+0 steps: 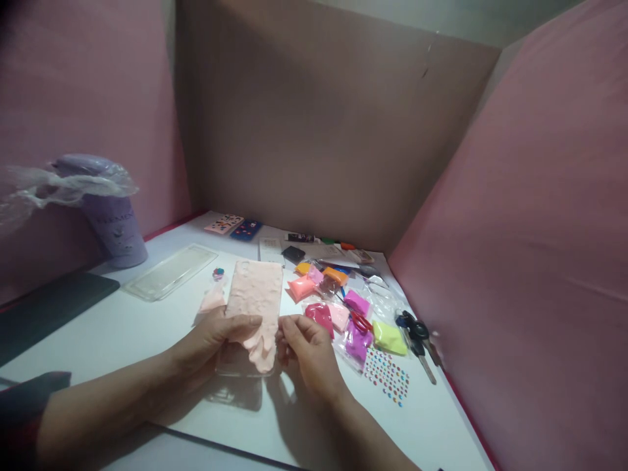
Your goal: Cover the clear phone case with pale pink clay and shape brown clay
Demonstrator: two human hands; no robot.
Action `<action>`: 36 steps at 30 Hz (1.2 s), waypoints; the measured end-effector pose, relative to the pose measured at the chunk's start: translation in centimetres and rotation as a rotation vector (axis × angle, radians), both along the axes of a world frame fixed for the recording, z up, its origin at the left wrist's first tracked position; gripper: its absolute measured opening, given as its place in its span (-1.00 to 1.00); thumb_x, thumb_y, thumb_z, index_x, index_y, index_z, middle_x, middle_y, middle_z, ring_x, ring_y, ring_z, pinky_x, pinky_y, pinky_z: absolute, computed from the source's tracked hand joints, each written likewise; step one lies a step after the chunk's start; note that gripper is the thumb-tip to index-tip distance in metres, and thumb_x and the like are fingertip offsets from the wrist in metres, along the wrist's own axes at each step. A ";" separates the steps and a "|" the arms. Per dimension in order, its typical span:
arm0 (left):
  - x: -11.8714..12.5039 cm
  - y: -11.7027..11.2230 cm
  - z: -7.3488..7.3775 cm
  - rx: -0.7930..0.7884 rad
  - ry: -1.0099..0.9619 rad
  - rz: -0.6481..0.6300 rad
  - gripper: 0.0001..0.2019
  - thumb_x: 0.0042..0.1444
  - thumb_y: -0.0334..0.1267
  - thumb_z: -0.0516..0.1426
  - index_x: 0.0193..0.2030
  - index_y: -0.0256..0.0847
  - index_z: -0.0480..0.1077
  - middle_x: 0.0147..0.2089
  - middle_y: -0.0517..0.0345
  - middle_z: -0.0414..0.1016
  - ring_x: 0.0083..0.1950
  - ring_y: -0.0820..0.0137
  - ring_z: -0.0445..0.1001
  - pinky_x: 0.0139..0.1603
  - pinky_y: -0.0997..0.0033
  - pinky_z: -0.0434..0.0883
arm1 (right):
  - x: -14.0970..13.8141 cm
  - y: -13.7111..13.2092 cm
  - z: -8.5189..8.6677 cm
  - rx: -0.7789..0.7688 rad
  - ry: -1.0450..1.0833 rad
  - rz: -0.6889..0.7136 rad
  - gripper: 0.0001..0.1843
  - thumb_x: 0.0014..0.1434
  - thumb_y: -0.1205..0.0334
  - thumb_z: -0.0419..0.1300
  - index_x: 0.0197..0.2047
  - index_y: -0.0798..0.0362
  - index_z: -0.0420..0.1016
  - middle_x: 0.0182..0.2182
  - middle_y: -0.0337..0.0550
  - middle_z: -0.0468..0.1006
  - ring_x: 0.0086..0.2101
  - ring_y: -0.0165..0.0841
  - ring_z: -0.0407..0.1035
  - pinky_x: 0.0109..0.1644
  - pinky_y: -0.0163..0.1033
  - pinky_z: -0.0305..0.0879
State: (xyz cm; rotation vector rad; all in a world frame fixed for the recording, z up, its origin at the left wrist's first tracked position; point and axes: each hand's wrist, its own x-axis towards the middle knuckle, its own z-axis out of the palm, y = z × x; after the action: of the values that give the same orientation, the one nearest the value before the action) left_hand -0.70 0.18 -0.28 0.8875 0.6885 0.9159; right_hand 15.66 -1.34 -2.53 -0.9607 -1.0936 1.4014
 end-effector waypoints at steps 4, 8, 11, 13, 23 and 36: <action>0.0 -0.1 0.0 0.001 0.019 -0.006 -0.86 -0.08 -0.28 0.18 -0.45 -0.36 0.46 -0.47 -0.05 0.51 -0.46 0.28 0.45 -0.36 0.30 0.39 | -0.2 0.0 -0.6 -0.059 0.138 0.071 -0.68 0.04 0.03 0.31 -0.47 0.10 0.38 -0.67 -0.33 0.33 -0.65 -0.53 0.17 -0.58 -0.42 0.07; 0.0 -0.2 0.2 -0.001 0.022 0.005 -0.81 -0.10 -0.29 0.21 -0.35 -0.39 0.49 -0.43 -0.08 0.54 -0.43 0.27 0.47 -0.35 0.32 0.39 | -0.3 -0.3 -0.2 -0.062 0.145 0.080 -0.67 0.02 0.04 0.33 -0.46 0.10 0.35 -0.67 -0.34 0.33 -0.66 -0.55 0.16 -0.59 -0.43 0.06; 0.0 -0.2 0.3 0.015 0.018 0.018 -0.73 -0.13 -0.27 0.25 -0.29 -0.43 0.50 -0.40 -0.11 0.56 -0.39 0.23 0.49 -0.32 0.31 0.39 | -0.2 -0.4 0.6 0.003 -0.002 0.038 -0.65 0.02 0.02 0.32 -0.46 0.11 0.34 -0.68 -0.35 0.32 -0.67 -0.55 0.15 -0.59 -0.42 0.05; -0.1 -0.2 0.2 0.026 0.021 0.020 -0.69 -0.14 -0.26 0.26 -0.25 -0.43 0.51 -0.40 -0.11 0.57 -0.36 0.20 0.50 -0.29 0.29 0.40 | -0.1 -0.5 1.0 0.040 -0.073 0.012 -0.65 0.03 0.00 0.30 -0.45 0.11 0.33 -0.68 -0.36 0.31 -0.66 -0.55 0.14 -0.58 -0.41 0.06; -0.1 0.0 -0.1 0.057 0.007 -0.025 -0.77 -0.13 -0.25 0.26 -0.35 -0.41 0.52 -0.43 -0.09 0.56 -0.43 0.26 0.47 -0.34 0.32 0.37 | -0.5 -1.0 1.0 0.133 -0.214 -0.029 -0.67 0.07 -0.02 0.24 -0.42 0.08 0.31 -0.58 -0.32 0.31 -0.58 -0.50 0.15 -0.53 -0.38 0.07; -0.1 0.1 0.2 0.036 -0.087 0.040 -0.90 -0.02 -0.33 0.20 -0.40 -0.35 0.48 -0.48 0.03 0.48 -0.45 0.36 0.41 -0.35 0.35 0.40 | 0.0 -1.8 0.9 0.573 -0.612 -0.319 -0.79 0.22 0.27 0.12 -0.12 0.00 0.54 -0.37 -0.12 0.46 -0.35 -0.30 0.34 -0.29 -0.20 0.28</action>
State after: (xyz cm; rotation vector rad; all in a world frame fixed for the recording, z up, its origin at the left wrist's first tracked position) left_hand -0.79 0.24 -0.13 0.8637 0.6184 0.9996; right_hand 15.71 -3.13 -1.59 -1.0912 -1.5911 0.4780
